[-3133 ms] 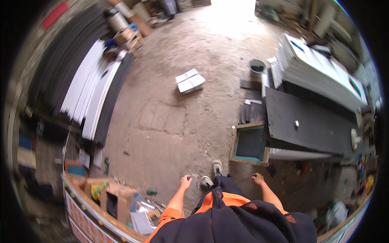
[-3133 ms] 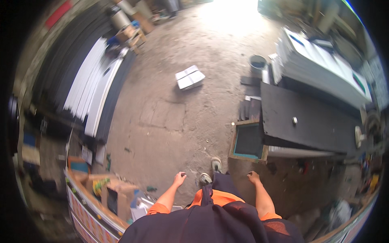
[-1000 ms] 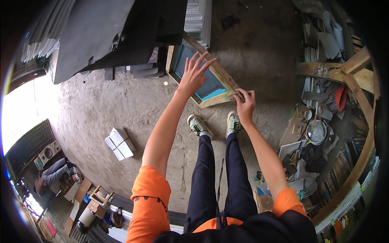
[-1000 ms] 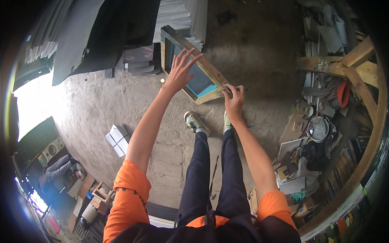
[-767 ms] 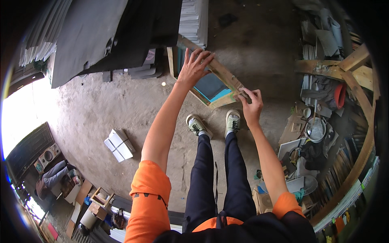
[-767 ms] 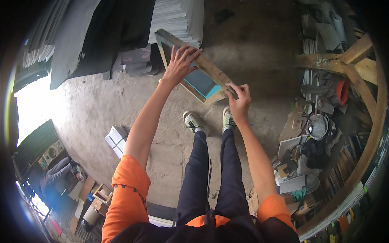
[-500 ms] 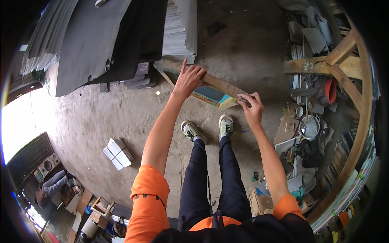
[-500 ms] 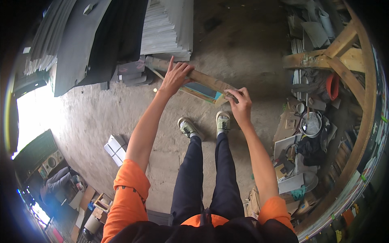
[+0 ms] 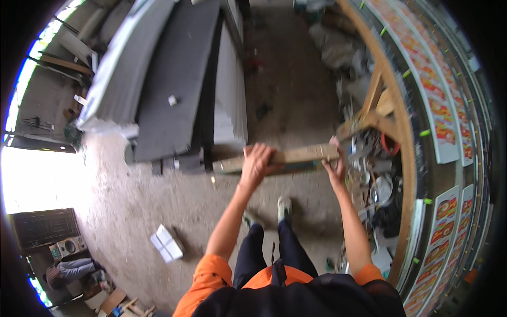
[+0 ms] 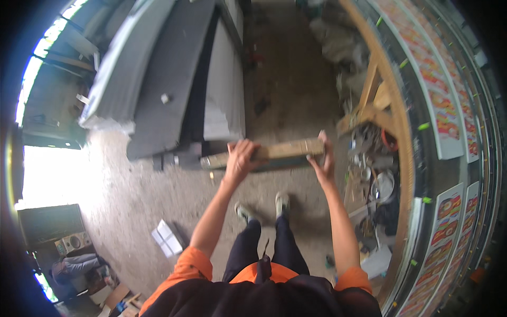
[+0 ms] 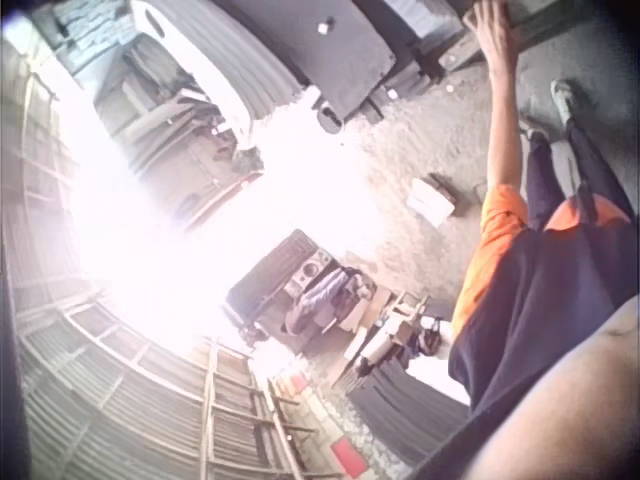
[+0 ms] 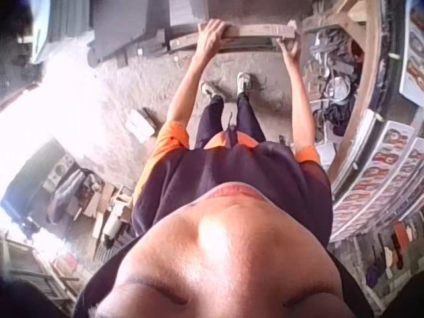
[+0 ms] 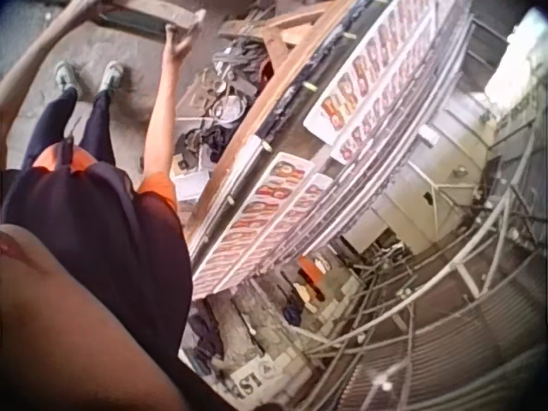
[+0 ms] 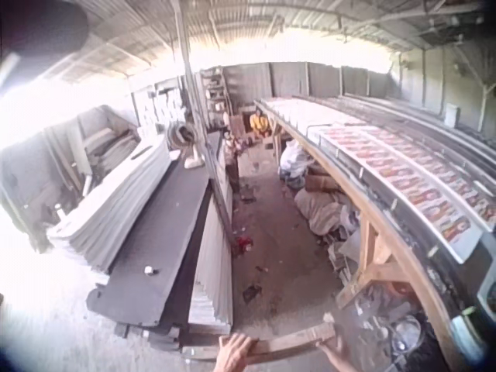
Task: The person picks up rectangular screen frames from the floor and stacks them onto a growing pile. The person handles the frames one by one, walking between the floor and the stack to organize the materials.
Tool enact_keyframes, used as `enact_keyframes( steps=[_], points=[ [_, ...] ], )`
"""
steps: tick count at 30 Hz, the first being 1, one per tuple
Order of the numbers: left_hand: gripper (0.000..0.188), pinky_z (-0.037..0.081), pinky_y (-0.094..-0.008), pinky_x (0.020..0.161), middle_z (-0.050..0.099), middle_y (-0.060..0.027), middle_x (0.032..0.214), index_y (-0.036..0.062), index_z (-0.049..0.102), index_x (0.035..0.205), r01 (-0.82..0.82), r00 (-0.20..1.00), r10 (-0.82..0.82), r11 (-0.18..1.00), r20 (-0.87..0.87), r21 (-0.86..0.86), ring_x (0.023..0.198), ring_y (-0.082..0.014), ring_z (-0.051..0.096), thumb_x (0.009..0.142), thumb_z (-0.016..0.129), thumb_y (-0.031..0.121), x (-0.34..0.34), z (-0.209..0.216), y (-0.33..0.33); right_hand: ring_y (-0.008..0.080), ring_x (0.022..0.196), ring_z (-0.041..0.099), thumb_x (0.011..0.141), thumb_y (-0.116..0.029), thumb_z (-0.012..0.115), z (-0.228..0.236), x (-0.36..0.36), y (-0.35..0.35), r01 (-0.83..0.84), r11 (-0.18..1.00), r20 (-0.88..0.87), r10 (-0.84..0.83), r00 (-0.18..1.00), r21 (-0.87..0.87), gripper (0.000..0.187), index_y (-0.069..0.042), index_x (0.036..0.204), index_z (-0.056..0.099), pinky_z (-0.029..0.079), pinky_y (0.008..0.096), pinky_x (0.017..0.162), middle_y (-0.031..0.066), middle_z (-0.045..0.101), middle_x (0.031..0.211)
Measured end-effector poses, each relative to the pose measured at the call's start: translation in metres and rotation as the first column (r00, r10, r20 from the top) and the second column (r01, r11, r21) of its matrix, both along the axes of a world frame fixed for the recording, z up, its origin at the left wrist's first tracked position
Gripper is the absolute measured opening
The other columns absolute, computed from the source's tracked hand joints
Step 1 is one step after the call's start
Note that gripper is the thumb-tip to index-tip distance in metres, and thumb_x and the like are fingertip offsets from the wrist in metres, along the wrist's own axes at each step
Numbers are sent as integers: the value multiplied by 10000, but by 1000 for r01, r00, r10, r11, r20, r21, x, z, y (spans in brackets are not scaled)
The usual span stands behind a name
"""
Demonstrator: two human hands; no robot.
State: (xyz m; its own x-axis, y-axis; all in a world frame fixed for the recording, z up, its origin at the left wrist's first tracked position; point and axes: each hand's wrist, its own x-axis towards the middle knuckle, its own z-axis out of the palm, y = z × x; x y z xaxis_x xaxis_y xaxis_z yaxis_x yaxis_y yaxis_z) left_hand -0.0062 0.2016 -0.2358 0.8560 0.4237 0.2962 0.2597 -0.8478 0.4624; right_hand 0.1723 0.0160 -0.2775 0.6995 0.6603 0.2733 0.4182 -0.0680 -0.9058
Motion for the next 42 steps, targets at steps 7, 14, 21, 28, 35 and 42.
enact_keyframes(
  steps=[7,14,21,28,35,42],
  points=[
    [421,286,-341,790,526,1,790,104,545,898,-33,979,1,988,205,150,793,-148,488,595,668,370,68,150,-6,209,956,486,737,-282,604,142,66,13,225,950,-39,-222,974,218,499,-5,1119,444,369,303,821,122,524,1025],
    [400,135,-461,955,530,-5,865,156,544,1002,-190,933,67,925,354,328,933,-152,463,666,629,358,130,217,28,229,988,444,757,-374,563,219,149,55,315,880,-17,-331,943,356,527,15,1092,446,310,317,856,139,493,1053],
    [654,173,-507,938,354,-66,1153,153,438,1136,-562,774,390,786,500,257,1106,-260,311,577,721,340,182,245,109,137,839,445,755,-366,577,220,270,125,403,756,-184,-362,914,515,434,22,941,519,325,265,780,56,513,894],
    [531,404,-287,747,527,-162,967,-18,405,1097,3,677,395,842,621,-539,834,-213,523,689,674,190,290,209,264,110,763,473,743,-365,594,235,356,227,450,736,-423,-242,873,506,405,8,893,546,361,254,699,39,522,838],
    [433,402,-268,729,561,-136,900,-11,414,1031,-95,592,363,918,720,-384,805,-182,529,722,647,182,409,241,337,106,741,469,726,-412,596,246,471,315,462,714,-525,-155,837,526,454,-11,927,517,375,261,667,20,499,827],
    [424,409,-275,727,566,-146,916,-17,426,1036,-207,577,420,905,701,-372,818,-183,533,727,642,175,522,236,422,125,801,460,712,-446,589,243,587,418,474,749,-543,-183,819,463,529,-1,986,510,363,272,728,35,499,878]
  ],
)
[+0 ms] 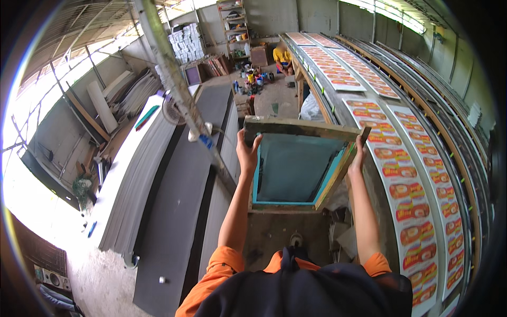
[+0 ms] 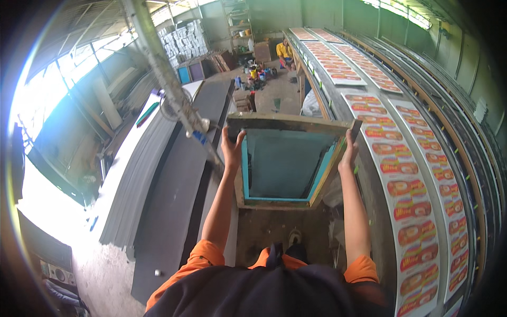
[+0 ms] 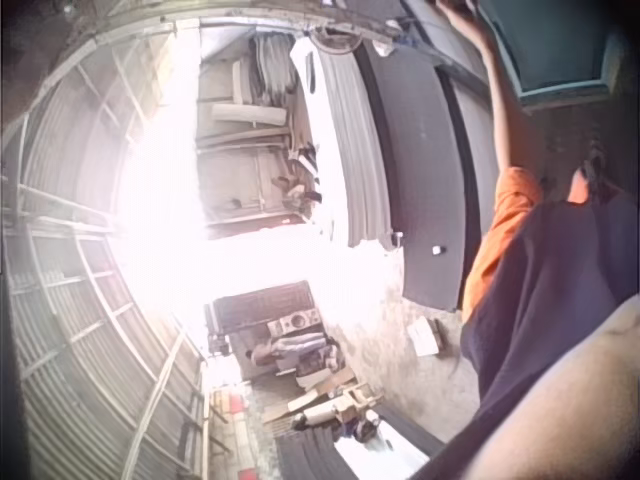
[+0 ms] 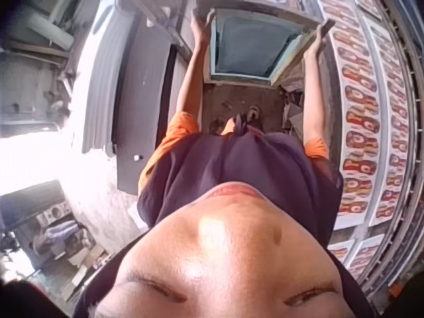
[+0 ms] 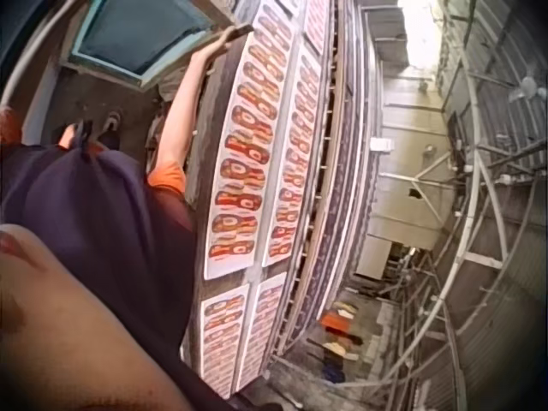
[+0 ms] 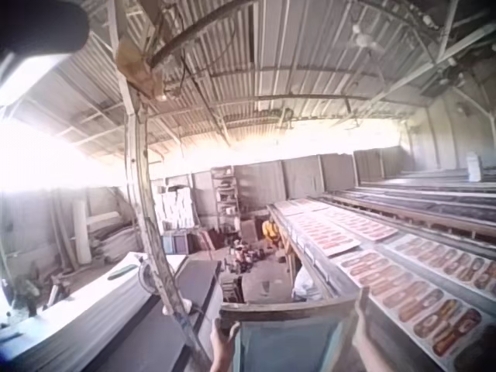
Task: The person picks up rectangular screen frames from the floor and stacks them onto a growing pile. The person handles the frames one by one, walking between the floor and the stack to organize the materials.
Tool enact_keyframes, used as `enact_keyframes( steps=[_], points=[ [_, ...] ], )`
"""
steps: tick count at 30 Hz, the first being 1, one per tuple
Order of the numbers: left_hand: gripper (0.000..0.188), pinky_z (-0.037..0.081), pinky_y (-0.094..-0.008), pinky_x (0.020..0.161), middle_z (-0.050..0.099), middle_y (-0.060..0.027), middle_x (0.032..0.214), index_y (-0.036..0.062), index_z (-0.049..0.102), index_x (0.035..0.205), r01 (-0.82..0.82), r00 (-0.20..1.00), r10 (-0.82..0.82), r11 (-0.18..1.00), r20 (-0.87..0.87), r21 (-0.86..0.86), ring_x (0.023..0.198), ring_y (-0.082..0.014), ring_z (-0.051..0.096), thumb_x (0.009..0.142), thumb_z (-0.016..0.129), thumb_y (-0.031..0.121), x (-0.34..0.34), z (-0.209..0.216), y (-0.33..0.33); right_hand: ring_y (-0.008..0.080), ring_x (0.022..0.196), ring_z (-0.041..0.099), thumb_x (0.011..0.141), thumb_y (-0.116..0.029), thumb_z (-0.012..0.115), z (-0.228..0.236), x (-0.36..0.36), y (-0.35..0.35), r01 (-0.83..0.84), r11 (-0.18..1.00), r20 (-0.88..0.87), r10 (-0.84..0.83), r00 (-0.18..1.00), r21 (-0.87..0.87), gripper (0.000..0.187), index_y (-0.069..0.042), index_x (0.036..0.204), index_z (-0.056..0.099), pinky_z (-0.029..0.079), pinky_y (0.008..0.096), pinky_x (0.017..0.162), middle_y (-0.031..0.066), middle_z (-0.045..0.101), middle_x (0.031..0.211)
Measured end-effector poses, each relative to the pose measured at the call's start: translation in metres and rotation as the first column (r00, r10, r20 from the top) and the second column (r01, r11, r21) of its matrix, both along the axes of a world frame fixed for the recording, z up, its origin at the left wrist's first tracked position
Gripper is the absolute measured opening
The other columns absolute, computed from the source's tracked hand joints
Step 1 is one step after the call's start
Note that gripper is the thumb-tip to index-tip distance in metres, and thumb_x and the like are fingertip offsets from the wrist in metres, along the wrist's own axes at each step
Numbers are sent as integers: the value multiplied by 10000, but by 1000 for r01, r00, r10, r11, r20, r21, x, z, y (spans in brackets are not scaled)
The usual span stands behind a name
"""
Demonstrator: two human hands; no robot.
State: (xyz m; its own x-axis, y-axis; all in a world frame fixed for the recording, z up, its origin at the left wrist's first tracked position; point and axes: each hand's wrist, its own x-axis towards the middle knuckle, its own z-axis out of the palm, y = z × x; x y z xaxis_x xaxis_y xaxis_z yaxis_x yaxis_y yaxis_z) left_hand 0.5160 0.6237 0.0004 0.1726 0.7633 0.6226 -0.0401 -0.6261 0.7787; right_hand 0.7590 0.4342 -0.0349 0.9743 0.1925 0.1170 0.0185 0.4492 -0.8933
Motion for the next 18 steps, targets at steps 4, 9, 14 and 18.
enact_keyframes(
  steps=[4,9,14,18],
  points=[
    [418,412,-272,735,567,-135,909,-16,430,1038,-33,999,33,998,-14,-48,816,-173,535,727,641,168,61,-10,61,132,849,471,703,-450,597,-19,75,67,-33,999,38,34,999,-24,538,12,966,512,370,283,753,55,514,904],
    [402,413,-269,729,570,-113,881,-9,433,1036,-12,999,16,995,39,-104,807,-161,529,731,634,158,130,-12,124,130,853,466,707,-450,597,-15,151,141,-93,995,-8,93,996,-42,518,32,878,515,374,280,748,82,508,898],
    [370,410,-267,719,566,-104,871,2,440,1012,-78,996,81,990,25,-118,793,-162,523,735,630,156,179,-23,195,133,836,473,740,-405,579,-3,198,217,-198,980,52,198,979,-1,479,15,962,517,363,263,752,57,517,924],
    [358,406,-265,718,564,-104,878,3,436,1000,-150,988,153,979,13,-140,786,-163,522,736,629,149,227,-34,254,140,878,465,740,-404,578,-12,253,285,-224,975,36,224,974,1,503,18,1003,505,339,270,798,57,514,958]
  ],
)
